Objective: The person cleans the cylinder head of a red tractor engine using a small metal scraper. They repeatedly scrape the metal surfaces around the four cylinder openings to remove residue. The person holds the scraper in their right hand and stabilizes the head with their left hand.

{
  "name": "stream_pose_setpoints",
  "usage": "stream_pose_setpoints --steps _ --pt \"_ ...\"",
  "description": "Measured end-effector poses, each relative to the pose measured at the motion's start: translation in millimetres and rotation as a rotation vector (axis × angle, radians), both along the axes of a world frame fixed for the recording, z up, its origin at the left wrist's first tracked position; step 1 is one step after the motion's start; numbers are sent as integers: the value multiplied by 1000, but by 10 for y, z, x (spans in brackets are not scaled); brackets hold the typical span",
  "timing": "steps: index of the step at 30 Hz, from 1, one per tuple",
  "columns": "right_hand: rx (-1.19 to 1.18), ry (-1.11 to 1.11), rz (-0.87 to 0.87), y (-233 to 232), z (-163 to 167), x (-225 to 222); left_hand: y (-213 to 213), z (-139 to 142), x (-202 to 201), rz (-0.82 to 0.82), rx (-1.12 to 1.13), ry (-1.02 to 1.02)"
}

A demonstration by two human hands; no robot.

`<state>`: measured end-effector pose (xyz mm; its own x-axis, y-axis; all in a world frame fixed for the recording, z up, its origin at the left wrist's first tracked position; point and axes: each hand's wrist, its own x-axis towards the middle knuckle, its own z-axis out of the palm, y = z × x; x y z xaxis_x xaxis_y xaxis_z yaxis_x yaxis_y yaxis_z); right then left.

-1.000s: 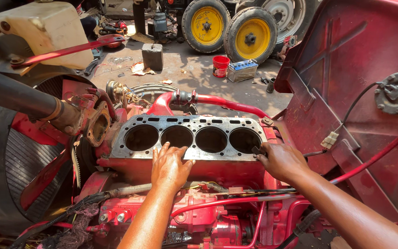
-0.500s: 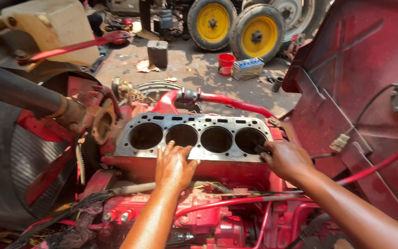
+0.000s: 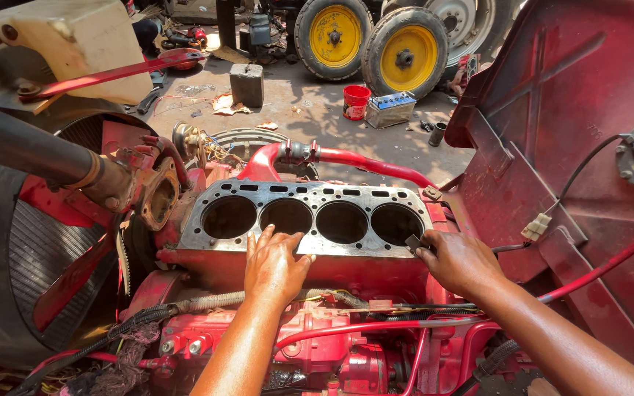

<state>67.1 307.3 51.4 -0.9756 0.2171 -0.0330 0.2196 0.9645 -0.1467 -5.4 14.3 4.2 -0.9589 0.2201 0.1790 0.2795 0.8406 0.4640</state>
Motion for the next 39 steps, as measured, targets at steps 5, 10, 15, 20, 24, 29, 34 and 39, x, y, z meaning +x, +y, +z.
stream_pose_setpoints --steps 5,10,15,20,24,29,34,39 --pt "-8 18 6 -1 -6 -29 3 -25 -9 5 10 12" --pt "3 51 30 0 -7 -8 5 -35 -20 -1 -10 -10" --pt "-16 57 14 -9 20 -32 0 -39 -18 5 -5 22" --pt "-3 47 38 -19 13 -58 4 -37 -27 6 -12 -3" --pt "12 8 49 -7 -5 -48 -2 -29 -41 15 -12 2" --pt "-36 99 5 12 33 -23 22 -42 -45 -1 8 -2" --pt "32 73 69 -54 107 26 15 -62 -51 14 17 6" --pt "52 110 88 -112 192 54 9 -74 -63 17 -21 13"
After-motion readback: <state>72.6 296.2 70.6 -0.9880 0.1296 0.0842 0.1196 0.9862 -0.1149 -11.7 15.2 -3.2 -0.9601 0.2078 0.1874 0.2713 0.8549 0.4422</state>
